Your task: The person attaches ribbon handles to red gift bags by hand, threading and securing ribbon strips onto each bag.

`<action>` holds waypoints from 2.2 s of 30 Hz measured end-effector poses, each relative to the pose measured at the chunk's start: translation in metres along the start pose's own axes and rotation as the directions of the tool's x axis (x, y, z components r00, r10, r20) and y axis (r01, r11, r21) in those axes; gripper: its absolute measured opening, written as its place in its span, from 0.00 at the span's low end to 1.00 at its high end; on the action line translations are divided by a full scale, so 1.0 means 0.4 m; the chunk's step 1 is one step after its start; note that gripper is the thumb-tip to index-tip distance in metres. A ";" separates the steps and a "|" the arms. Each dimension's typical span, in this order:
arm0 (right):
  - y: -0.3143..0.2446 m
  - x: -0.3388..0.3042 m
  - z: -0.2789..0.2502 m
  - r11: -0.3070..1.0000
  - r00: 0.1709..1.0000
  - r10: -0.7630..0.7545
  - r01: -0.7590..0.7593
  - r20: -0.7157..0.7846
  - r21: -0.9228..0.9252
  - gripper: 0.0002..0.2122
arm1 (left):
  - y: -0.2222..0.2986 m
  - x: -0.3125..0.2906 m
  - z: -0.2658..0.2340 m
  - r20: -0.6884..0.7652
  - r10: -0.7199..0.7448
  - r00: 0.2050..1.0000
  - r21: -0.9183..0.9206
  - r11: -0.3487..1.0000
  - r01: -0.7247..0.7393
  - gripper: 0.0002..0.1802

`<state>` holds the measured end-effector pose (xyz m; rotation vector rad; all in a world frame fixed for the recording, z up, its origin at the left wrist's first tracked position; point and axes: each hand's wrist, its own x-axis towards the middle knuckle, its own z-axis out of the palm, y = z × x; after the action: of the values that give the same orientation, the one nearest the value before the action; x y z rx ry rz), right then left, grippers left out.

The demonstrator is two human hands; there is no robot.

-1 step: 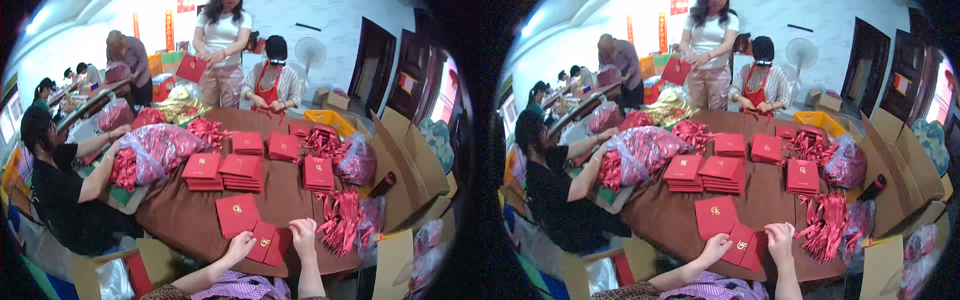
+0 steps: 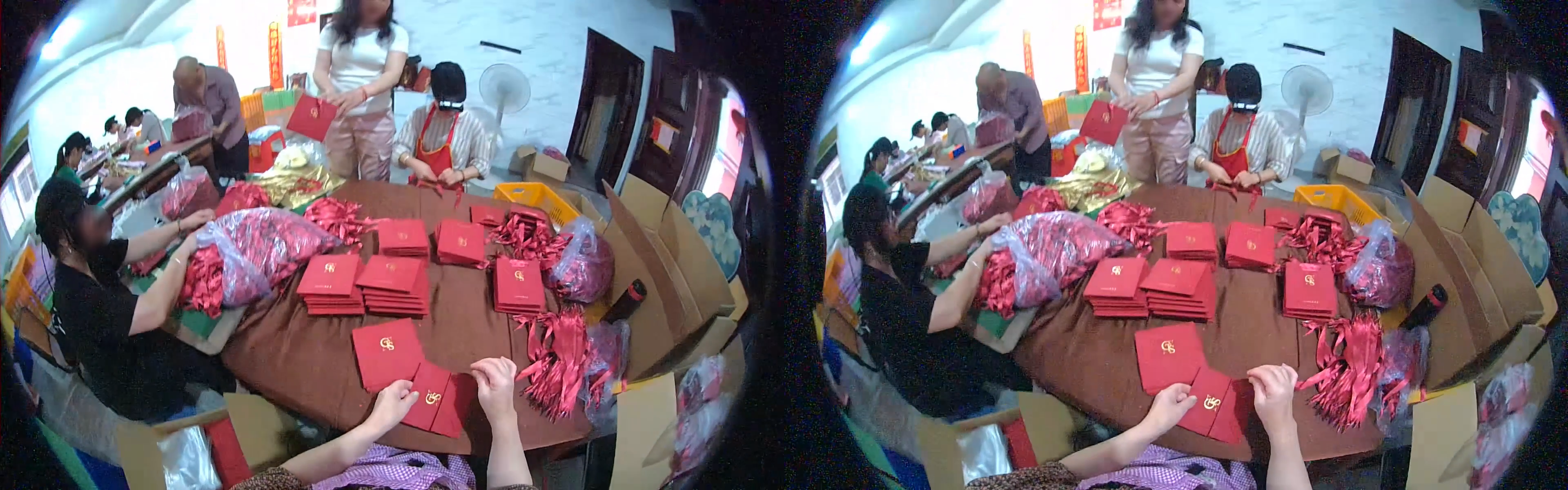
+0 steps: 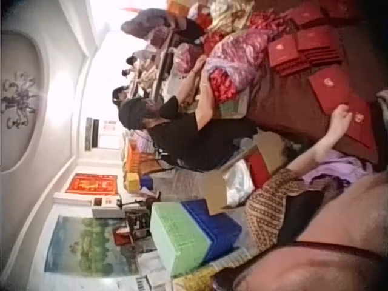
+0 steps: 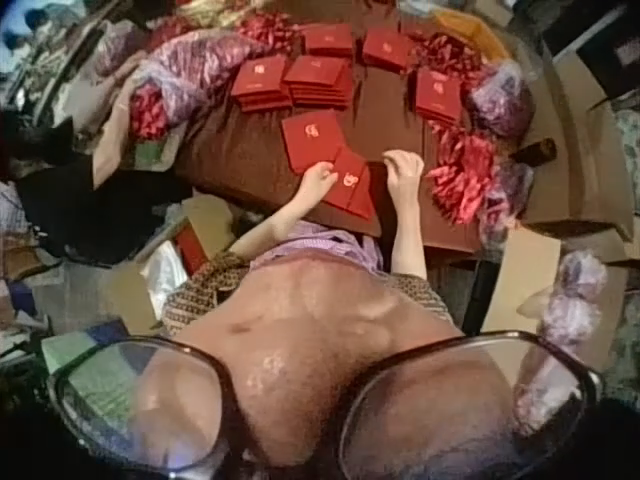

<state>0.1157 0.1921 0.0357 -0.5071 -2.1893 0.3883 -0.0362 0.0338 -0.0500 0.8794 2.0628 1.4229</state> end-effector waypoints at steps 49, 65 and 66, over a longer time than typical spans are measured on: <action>-0.037 -0.157 0.004 0.988 0.988 0.153 -0.153 0.007 -0.011 0.05 | 0.027 0.007 0.030 0.294 -0.070 0.953 -0.469 0.858 0.208 0.17; -0.052 -0.135 0.088 0.994 0.995 0.062 -0.054 0.077 -0.097 0.02 | 0.075 0.007 0.030 0.321 -0.071 0.945 -0.507 0.829 0.234 0.17; -0.056 -0.134 0.090 0.989 0.994 0.054 -0.040 0.095 -0.143 0.02 | 0.072 0.006 0.031 0.325 -0.059 0.944 -0.512 0.828 0.228 0.18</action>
<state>0.1128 0.1431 -0.0117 -0.6296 -2.3146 0.2900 -0.0224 0.0506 -0.0274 0.6266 1.3552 1.5643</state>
